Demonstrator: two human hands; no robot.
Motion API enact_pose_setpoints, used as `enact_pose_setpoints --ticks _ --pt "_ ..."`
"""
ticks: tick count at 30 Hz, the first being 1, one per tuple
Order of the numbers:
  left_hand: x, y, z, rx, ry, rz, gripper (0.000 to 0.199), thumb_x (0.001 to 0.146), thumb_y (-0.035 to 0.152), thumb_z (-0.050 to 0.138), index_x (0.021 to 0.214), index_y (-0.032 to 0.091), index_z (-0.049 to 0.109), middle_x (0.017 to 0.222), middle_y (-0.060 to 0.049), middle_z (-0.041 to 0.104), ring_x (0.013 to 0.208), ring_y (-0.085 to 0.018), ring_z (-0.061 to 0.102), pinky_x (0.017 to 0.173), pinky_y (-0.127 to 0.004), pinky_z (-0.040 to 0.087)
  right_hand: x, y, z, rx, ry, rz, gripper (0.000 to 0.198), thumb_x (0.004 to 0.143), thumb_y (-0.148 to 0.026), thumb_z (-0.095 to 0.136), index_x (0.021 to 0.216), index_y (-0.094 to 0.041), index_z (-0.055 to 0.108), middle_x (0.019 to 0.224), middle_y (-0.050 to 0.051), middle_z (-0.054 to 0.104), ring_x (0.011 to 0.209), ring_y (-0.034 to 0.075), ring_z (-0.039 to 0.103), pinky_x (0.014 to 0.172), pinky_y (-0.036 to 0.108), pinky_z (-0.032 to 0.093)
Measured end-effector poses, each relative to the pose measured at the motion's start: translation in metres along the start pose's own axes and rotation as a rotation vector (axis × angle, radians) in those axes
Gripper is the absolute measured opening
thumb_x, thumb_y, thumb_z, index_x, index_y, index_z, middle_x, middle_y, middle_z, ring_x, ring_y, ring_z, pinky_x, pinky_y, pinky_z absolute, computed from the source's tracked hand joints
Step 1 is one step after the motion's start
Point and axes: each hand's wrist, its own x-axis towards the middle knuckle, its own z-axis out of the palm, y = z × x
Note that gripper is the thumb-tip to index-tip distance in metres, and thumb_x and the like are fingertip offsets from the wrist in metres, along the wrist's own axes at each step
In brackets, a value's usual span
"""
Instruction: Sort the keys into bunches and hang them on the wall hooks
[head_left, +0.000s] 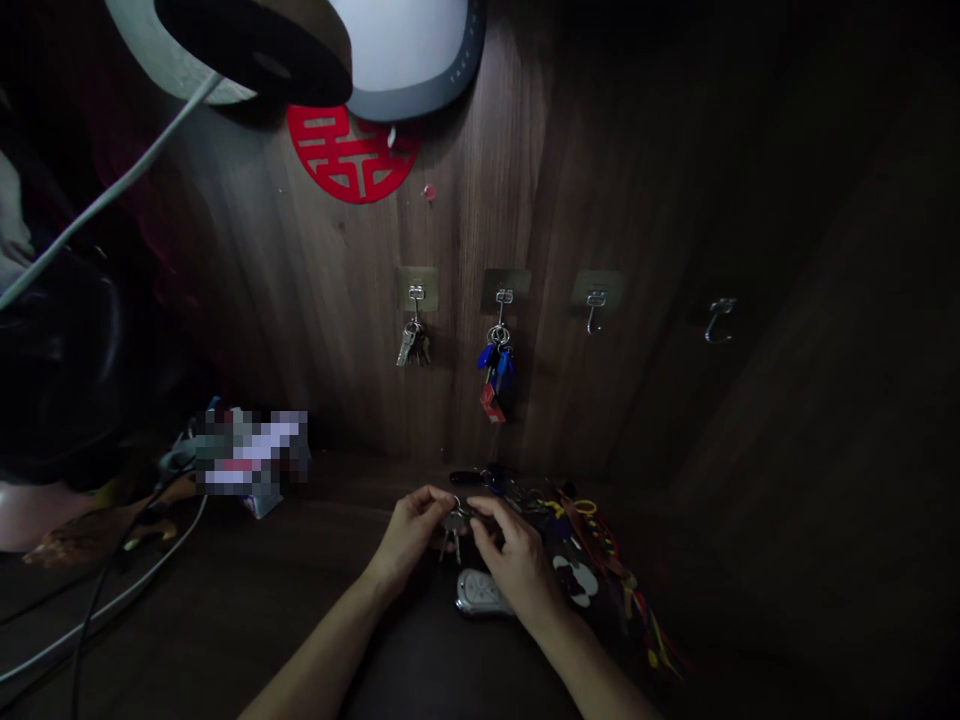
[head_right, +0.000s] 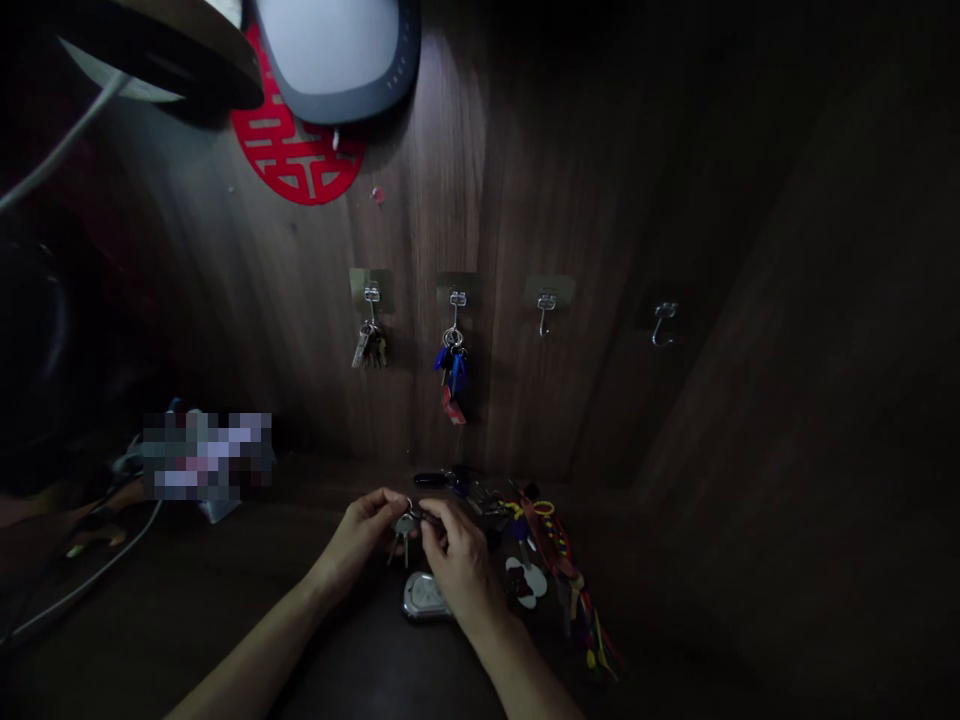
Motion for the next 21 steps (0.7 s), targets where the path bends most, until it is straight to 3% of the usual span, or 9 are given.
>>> enact_pose_setpoints --ticks 7,14,21 --pt "0.000 -0.003 -0.001 -0.002 -0.130 -0.051 0.039 0.067 0.048 0.069 0.088 0.015 0.066 0.070 -0.001 0.064 0.057 -0.012 0.060 0.044 -0.018 0.040 0.002 0.002 -0.008 0.016 0.067 0.020 0.019 0.088 -0.024 0.045 0.096 -0.022 0.063 0.089 0.004 0.070 0.084 0.018 0.066 0.075 0.028 0.053" --pt "-0.005 0.001 0.000 0.108 -0.286 0.062 0.038 0.063 0.033 0.077 0.098 0.019 0.069 0.090 -0.003 0.070 0.082 -0.017 0.060 0.078 -0.025 0.043 0.004 0.001 -0.011 0.111 0.132 0.204 0.020 0.087 -0.034 0.047 0.089 -0.022 0.063 0.067 0.001 0.067 0.057 0.015 0.062 0.052 0.023 0.050" --pt "-0.002 -0.001 -0.002 0.186 -0.325 0.068 0.029 0.076 0.040 0.064 0.091 0.016 0.071 0.079 -0.003 0.068 0.071 -0.014 0.056 0.071 -0.024 0.041 0.006 0.002 -0.010 0.355 0.139 0.367 0.026 0.083 -0.043 0.051 0.084 -0.019 0.059 0.056 -0.002 0.056 0.043 0.010 0.049 0.040 0.019 0.041"
